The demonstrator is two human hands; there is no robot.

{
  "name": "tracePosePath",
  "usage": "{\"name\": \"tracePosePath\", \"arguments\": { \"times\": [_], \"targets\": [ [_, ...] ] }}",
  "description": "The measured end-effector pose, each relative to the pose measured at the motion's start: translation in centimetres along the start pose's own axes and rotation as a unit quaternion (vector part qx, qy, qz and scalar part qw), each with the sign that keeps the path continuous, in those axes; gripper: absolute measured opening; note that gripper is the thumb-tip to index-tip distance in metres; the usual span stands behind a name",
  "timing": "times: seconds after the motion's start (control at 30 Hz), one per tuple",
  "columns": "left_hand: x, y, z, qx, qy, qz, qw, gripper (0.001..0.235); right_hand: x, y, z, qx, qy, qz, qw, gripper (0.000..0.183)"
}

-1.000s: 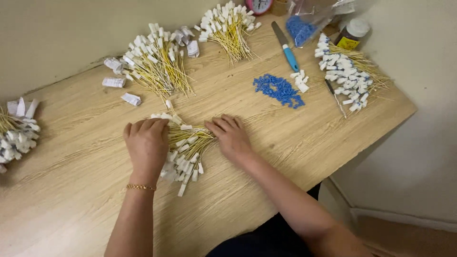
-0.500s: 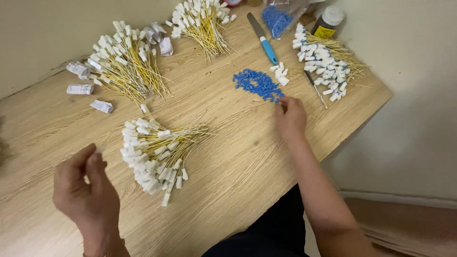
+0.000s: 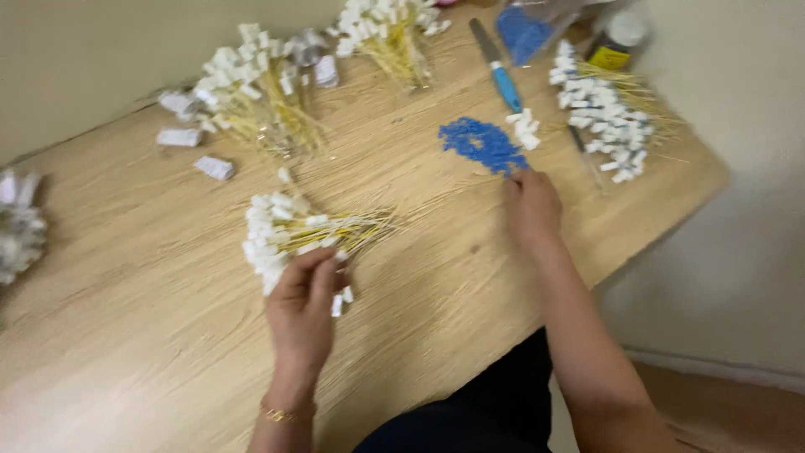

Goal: Assembling small blue components onto thin wires at a workbench

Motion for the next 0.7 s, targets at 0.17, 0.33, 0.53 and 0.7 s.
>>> {"name": "tracePosePath", "arguments": {
  "times": [0.17, 0.33, 0.53, 0.7],
  "targets": [
    [2.2, 2.0, -0.9, -0.016, 0.035, -0.063, 0.997, 0.028, -0.3, 6.8, -10.7, -0.068, 0.106, 0.318, 0.94, 0.006],
    [4.5, 3.0, -1.8, -0.047, 0.067, -0.101, 0.991, 0.028, -1.1, 13.5, -17.2, -0.142, 0.17, 0.481, 0.848, 0.009],
    [5.0, 2.9, -2.6, -0.068, 0.045, -0.166, 0.983, 0.027, -1.7, 14.6, -17.1, -0.137, 0.149, 0.463, 0.863, 0.01],
    [5.8, 3.0, -3.0, -0.057, 0.033, -0.2, 0.978, 0.025, -1.3, 13.5, -17.0, -0.168, 0.14, 0.51, 0.832, 0.006]
  ]
}}
Point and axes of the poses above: each hand's wrist, its own z-axis towards the middle knuckle, its own x-axis out of the palm, y = z × x, the point moved 7 cm from there along z, towards the middle knuckle, and after that the axes turned 9 degrees about x, right-handed, at the moved point
